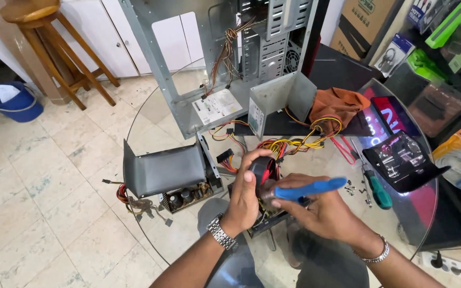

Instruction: Cleaning the components of a computer power supply unit using a cloth and a brush

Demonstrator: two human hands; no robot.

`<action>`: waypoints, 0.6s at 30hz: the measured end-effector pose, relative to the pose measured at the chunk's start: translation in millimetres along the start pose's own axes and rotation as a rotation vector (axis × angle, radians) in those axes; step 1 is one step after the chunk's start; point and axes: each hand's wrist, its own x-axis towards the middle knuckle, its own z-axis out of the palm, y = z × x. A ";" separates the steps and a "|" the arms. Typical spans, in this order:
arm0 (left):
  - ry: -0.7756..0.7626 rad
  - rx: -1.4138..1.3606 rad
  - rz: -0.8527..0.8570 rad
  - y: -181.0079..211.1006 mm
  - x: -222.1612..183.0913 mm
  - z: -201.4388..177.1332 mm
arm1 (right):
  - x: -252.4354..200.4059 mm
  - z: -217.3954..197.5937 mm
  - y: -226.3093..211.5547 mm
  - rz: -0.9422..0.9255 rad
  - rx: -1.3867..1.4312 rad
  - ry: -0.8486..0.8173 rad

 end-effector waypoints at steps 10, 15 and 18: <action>0.004 -0.222 0.097 -20.5 -7.5 6.2 | -15.8 30.9 37.0 0.219 0.881 0.493; -0.020 -0.167 0.048 -0.5 -8.0 9.1 | -10.5 4.2 16.1 0.264 0.449 0.159; -0.016 -0.253 0.039 -8.1 -9.4 11.0 | -2.7 2.1 16.6 0.149 0.271 0.353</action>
